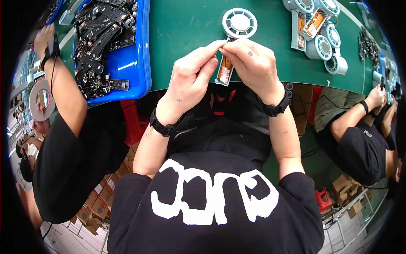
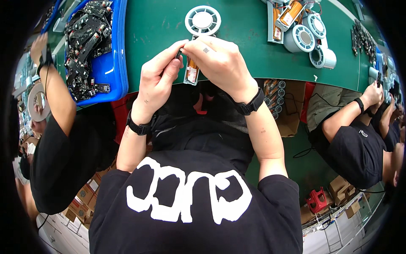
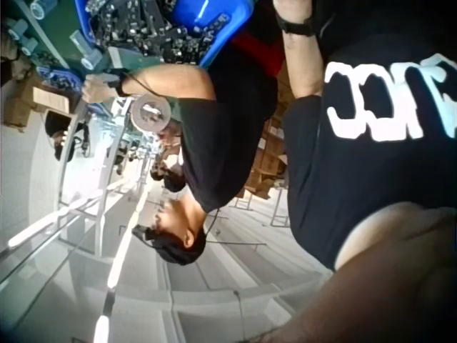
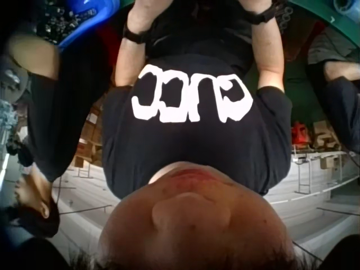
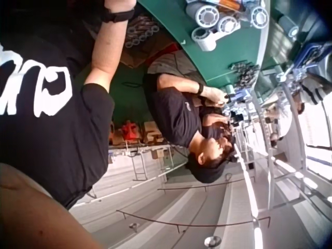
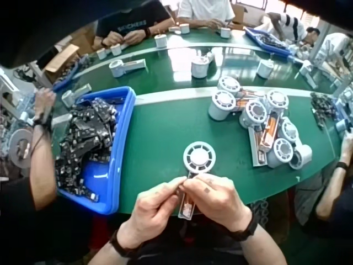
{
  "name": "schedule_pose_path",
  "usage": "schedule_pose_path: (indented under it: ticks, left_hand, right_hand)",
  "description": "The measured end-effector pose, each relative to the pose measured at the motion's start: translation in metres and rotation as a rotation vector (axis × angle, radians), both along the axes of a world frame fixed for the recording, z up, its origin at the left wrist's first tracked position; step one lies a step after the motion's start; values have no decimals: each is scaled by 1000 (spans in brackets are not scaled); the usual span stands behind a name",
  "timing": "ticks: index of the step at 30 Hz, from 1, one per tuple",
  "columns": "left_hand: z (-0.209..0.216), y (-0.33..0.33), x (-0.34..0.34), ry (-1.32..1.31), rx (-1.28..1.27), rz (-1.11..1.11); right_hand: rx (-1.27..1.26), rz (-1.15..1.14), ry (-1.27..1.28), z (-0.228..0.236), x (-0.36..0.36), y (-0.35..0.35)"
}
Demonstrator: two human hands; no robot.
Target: Assembling small electrical connector components at a production line workstation.
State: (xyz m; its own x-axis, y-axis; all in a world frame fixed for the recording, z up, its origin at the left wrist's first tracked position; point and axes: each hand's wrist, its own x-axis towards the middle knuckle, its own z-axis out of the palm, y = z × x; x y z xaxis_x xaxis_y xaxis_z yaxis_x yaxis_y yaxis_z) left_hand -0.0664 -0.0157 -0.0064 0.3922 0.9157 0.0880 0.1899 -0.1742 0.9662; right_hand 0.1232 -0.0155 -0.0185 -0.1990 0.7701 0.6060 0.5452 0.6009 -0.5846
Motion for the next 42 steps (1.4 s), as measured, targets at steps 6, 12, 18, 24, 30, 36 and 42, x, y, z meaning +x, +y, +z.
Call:
schedule_pose_path:
  ticks: [6,12,18,24,30,36,42]
  left_hand:
    - [15,-11,7,-149,-223,206]
    - [24,-29,10,-39,47,118]
    - [25,-31,9,119,411,-72]
    - [13,1,3,234,398,86]
    - [6,23,17,161,643,-117]
    - [10,27,32,142,473,-103]
    - [5,28,39,125,495,-67]
  right_hand:
    - [-180,-299,300,16,-7,-35]
    - [-481,-112,522,25,-29,-81]
    - [-680,-138,645,28,-16,-82]
    - [-736,-167,853,24,13,-72]
    - [-775,-112,1036,17,14,-66]
    - [-742,-109,1083,11,8,-64]
    - [-734,-103,1105,10,7,-62]
